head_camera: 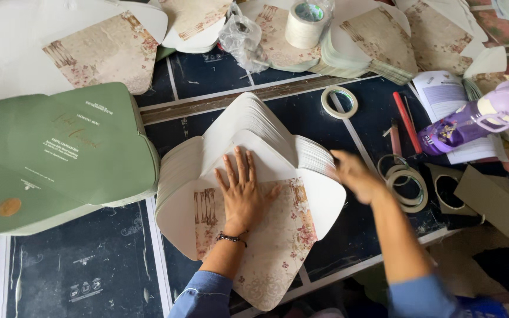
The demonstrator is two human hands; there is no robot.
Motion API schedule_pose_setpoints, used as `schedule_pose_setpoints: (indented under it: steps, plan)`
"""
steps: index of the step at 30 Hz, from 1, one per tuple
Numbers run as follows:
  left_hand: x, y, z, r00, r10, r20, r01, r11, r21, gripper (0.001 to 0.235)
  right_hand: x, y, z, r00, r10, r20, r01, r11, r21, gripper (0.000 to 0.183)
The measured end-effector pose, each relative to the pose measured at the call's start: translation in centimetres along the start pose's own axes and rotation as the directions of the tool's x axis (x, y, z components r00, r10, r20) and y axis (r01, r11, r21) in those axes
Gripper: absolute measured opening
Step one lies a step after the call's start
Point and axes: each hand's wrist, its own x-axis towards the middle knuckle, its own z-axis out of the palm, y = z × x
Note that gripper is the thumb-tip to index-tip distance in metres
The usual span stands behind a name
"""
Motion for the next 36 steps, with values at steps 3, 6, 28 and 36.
schedule_pose_setpoints:
  steps: [3, 6, 28, 36]
  plan:
    - [-0.1, 0.0, -0.1, 1.000, 0.001, -0.005, -0.001, 1.000, -0.005, 0.115, -3.1, 0.3, 1.9, 0.993, 0.115, 0.029, -0.119, 0.947, 0.299, 0.079]
    - [0.1, 0.0, 0.5, 1.000, -0.006, -0.022, 0.006, 1.000, 0.005, 0.114, -2.7, 3.7, 2.5, 0.976, 0.206, -0.072, -0.158, 0.894, 0.420, 0.070]
    - [4.1, 1.4, 2.0, 0.989, -0.003, -0.150, 0.007, 1.000, 0.027, 0.117, 4.7, 3.7, -5.4, 0.977, -0.012, -0.211, 0.043, 0.989, 0.141, 0.022]
    - [4.2, 1.4, 2.1, 0.992, -0.046, -0.117, 0.049, 0.999, 0.019, 0.118, 9.8, -1.5, -14.1, 0.751, -0.099, -0.653, 0.173, 0.984, 0.051, 0.012]
